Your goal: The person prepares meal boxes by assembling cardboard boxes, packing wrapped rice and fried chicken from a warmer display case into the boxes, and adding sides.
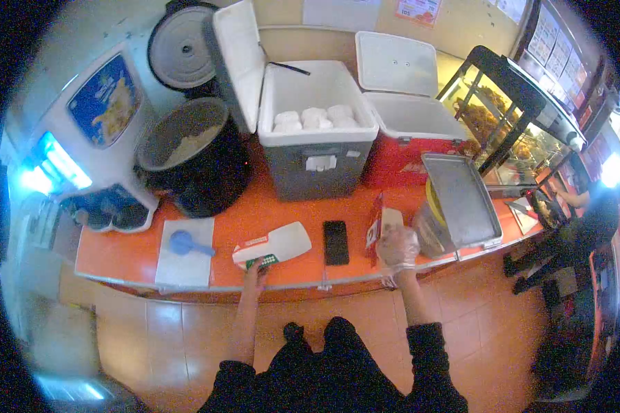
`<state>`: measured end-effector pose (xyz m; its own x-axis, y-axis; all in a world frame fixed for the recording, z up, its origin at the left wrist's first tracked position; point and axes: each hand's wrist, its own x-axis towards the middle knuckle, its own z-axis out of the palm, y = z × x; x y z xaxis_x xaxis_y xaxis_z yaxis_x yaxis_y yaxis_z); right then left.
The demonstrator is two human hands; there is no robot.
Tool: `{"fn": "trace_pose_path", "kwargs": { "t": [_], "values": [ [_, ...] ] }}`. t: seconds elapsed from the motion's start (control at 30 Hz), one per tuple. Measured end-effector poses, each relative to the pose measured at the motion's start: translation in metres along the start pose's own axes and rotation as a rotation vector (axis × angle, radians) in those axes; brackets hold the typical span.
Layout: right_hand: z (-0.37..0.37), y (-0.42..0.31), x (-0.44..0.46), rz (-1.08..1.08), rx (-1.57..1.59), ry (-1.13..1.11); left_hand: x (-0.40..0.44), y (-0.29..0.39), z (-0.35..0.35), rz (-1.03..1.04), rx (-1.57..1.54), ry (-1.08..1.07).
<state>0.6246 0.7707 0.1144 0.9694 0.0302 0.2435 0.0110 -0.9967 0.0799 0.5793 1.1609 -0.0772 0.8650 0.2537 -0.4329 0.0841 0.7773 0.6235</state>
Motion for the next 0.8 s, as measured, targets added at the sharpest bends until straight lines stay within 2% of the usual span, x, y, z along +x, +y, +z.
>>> {"fn": "trace_pose_path", "kwargs": {
  "t": [0.07,0.13,0.17,0.2,0.23,0.27,0.33,0.37,0.4,0.47,0.5,0.53,0.6,0.7,0.8],
  "values": [
    [-0.054,-0.005,0.067,-0.179,0.228,0.269,0.011,-0.002,0.005,0.027,-0.026,0.079],
    [-0.113,-0.033,0.154,-0.269,0.334,0.463,0.018,-0.02,-0.024,0.038,0.039,0.158],
    [-0.124,-0.037,0.202,-0.316,0.344,0.357,0.024,-0.028,-0.029,0.057,0.09,0.229],
    [-0.1,-0.04,0.258,-0.464,0.421,0.446,0.012,-0.032,-0.009,0.04,0.201,0.472],
    [-0.115,-0.053,0.302,-0.423,0.31,0.208,-0.005,-0.042,0.018,0.036,0.248,0.601],
    [-0.085,-0.061,0.36,-0.521,0.15,0.069,-0.023,-0.051,0.047,0.027,0.291,0.73],
    [-0.039,-0.074,0.442,-0.677,-0.069,-0.194,-0.049,-0.101,0.075,-0.279,0.42,0.196],
    [-0.023,-0.078,0.452,-0.695,-0.107,-0.293,-0.055,-0.131,0.088,-0.403,0.485,-0.086],
    [-0.013,-0.082,0.459,-0.692,-0.123,-0.341,-0.067,-0.145,0.135,-0.361,0.72,-0.306],
    [0.0,-0.083,0.468,-0.699,-0.102,-0.373,-0.075,-0.231,0.152,-0.315,1.046,-0.366],
    [0.003,-0.08,0.469,-0.7,-0.082,-0.358,-0.067,-0.262,0.152,-0.334,1.043,-0.359],
    [0.006,-0.077,0.469,-0.703,-0.062,-0.339,-0.062,-0.293,0.148,-0.168,1.023,-0.295],
    [-0.002,-0.065,0.467,-0.701,0.012,-0.265,-0.081,-0.316,0.144,-0.036,1.014,-0.235],
    [-0.054,-0.023,0.43,-0.676,0.213,-0.065,-0.085,-0.297,0.176,-0.034,0.975,-0.041],
    [-0.134,0.042,0.324,-0.687,0.409,0.027,-0.076,-0.288,0.211,0.049,0.922,0.151]
  ]
}}
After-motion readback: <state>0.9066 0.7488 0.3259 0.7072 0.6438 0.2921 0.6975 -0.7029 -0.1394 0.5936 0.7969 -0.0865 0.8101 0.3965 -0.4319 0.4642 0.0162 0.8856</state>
